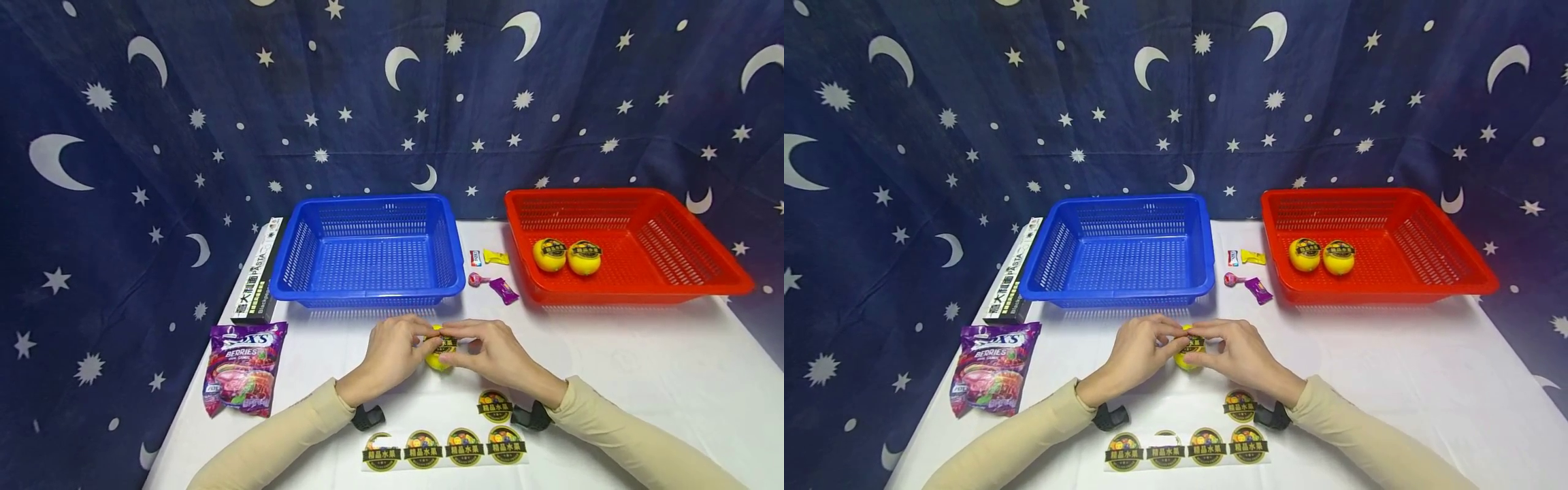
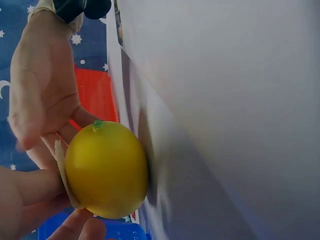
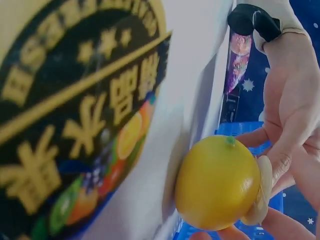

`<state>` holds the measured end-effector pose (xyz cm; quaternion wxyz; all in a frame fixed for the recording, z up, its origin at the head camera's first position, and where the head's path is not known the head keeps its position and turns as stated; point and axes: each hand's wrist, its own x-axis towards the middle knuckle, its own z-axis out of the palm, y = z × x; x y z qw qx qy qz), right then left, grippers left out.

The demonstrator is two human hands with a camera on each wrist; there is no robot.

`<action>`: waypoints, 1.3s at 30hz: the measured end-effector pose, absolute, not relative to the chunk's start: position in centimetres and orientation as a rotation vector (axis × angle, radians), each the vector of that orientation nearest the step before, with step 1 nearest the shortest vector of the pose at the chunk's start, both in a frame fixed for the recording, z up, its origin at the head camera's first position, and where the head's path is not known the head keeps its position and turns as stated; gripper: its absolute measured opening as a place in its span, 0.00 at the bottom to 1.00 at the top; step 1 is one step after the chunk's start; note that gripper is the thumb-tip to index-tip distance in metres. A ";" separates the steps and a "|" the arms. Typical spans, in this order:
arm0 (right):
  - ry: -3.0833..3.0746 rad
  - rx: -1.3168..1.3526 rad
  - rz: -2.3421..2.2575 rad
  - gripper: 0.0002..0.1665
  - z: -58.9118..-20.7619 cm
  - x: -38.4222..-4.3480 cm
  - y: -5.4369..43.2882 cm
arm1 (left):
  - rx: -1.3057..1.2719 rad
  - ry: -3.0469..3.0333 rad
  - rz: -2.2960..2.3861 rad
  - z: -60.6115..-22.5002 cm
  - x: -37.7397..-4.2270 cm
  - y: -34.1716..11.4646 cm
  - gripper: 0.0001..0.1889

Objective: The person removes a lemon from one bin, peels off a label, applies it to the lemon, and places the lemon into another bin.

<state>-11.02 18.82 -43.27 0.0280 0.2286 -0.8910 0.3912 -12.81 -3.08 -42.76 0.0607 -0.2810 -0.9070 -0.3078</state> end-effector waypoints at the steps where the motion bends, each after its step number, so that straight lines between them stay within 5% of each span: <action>1: -2.747 0.700 1.210 0.24 -43.3 -11.0 18.8 | -0.850 -2.742 -0.932 -42.8 -12.8 -3.1 0.09; 22: -2.688 0.557 1.314 0.11 -44.3 -10.8 19.0 | -0.899 -2.717 -1.079 -43.7 -13.0 -3.5 0.14; 25: -2.709 0.528 1.419 0.18 -44.4 -10.7 19.0 | -0.894 -2.726 -1.078 -43.6 -12.9 -3.5 0.14; 31: -2.895 0.557 1.272 0.46 -44.4 -10.8 18.4 | -0.899 -2.715 -1.055 -43.4 -12.5 -3.3 0.13; 39: -2.981 0.682 1.178 0.45 -42.9 -11.2 20.4 | -0.965 -2.637 -1.049 -42.7 -11.9 -2.2 0.17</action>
